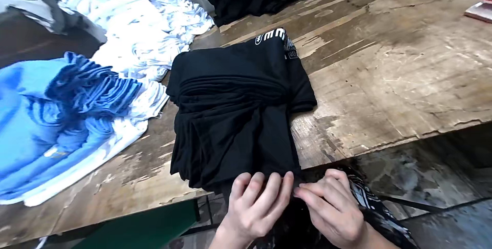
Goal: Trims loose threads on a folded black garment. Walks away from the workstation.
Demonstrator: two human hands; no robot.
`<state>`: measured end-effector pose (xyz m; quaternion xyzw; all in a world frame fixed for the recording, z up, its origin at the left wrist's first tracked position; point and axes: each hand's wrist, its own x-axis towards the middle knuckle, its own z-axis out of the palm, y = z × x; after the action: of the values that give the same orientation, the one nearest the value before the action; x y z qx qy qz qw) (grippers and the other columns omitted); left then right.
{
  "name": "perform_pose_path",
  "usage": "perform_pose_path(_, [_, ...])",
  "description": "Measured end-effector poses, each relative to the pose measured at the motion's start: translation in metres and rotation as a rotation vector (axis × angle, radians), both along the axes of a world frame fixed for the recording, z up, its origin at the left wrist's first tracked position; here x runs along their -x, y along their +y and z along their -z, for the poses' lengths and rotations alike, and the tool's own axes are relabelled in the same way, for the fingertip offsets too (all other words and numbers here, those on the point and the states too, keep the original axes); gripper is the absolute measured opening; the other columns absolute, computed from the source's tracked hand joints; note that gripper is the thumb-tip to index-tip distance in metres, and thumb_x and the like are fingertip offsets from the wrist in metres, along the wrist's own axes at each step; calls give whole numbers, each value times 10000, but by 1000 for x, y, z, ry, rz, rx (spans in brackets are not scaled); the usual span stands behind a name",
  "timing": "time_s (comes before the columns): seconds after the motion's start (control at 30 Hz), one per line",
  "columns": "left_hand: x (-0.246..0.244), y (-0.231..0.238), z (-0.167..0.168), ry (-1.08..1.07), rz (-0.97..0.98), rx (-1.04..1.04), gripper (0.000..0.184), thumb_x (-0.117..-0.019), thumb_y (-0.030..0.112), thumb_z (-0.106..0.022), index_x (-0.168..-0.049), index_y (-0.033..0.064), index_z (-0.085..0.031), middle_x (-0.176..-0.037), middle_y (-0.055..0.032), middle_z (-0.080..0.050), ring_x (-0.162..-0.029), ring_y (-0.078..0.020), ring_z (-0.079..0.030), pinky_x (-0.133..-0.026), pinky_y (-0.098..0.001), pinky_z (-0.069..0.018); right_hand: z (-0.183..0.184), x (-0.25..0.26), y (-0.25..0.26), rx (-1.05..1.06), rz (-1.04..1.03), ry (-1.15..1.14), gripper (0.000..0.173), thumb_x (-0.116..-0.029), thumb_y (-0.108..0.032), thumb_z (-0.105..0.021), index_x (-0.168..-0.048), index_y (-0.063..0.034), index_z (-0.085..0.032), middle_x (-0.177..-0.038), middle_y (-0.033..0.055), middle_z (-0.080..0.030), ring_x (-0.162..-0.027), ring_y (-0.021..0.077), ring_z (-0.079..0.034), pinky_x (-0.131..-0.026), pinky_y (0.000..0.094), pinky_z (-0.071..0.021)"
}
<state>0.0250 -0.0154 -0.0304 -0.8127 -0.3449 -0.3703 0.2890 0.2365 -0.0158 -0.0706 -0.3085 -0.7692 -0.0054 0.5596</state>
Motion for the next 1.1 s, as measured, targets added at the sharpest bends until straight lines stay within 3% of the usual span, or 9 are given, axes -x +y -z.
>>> perform_pose_path(0.3, [-1,14,0,-239,-31,311,376,-910,469,-739,-1194,224,-723,-924,-7,-631,-859,-165,-581,-815,-375,-447,3,-4,15,139,321,-45,276,-912,-492,-604,-1035,-271,-715,-935,-47,-708,-1005,154,-620,-1063,502,-337])
perform_pose_path(0.37, [-1,23,-1,-197,-17,430,221,-946,333,-677,-1078,165,-733,-874,-6,-656,-825,-159,-622,-756,-361,-502,10,-2,28,158,292,-141,342,-928,-499,-634,-1204,-328,-744,-1106,-26,-689,-1156,213,-568,-1082,569,-297])
perform_pose_path(0.47, [23,35,-18,-212,-5,492,200,-964,142,-544,-1097,137,-694,-826,-2,-643,-743,-138,-629,-680,-341,-560,11,-10,39,-6,61,-165,141,-981,-249,-654,-1044,-255,-780,-820,-30,-686,-865,156,-617,-1041,500,-356])
perform_pose_path(0.53, [55,38,-36,-240,-71,418,291,-976,131,-503,-1152,167,-732,-801,-26,-590,-690,-146,-569,-616,-338,-503,2,-18,36,-58,-6,-226,234,-1007,-415,-635,-940,-224,-753,-784,-33,-651,-846,145,-608,-1069,468,-355])
perform_pose_path(0.63, [97,47,-54,-232,-208,314,287,-962,148,-498,-942,144,-785,-756,-31,-519,-675,-145,-502,-604,-327,-423,-6,-6,29,-2,58,-325,410,-962,-649,-553,-1068,-288,-716,-1134,-16,-681,-1128,178,-592,-1116,471,-320])
perform_pose_path(0.73, [102,58,-56,-171,-315,319,235,-893,199,-555,-875,133,-779,-716,-35,-537,-612,-178,-519,-547,-391,-422,-1,31,28,10,120,-421,386,-989,-453,-614,-1370,-396,-596,-1366,-3,-627,-1278,215,-569,-1093,531,-373])
perform_pose_path(0.9, [75,44,-55,-173,-566,424,351,-885,471,-629,-1006,200,-817,-760,-32,-651,-661,-214,-636,-564,-462,-511,18,24,20,-126,-282,-449,187,-1014,-111,-564,-996,-182,-737,-820,-11,-673,-802,178,-622,-945,428,-474])
perform_pose_path(1.0, [56,36,-30,-73,-540,346,300,-960,249,-641,-1175,76,-760,-822,-169,-664,-707,-369,-661,-604,-542,-529,48,-2,14,-25,-167,-491,342,-1046,-355,-554,-803,-161,-696,-638,-17,-597,-683,190,-620,-837,429,-521])
perform_pose_path(1.1, [51,40,-6,-1,-427,342,243,-834,85,-609,-1034,72,-745,-728,-116,-657,-577,-306,-655,-481,-471,-508,49,-15,15,-41,93,-308,367,-1024,-430,-584,-808,-155,-697,-640,-11,-589,-706,179,-597,-918,408,-471])
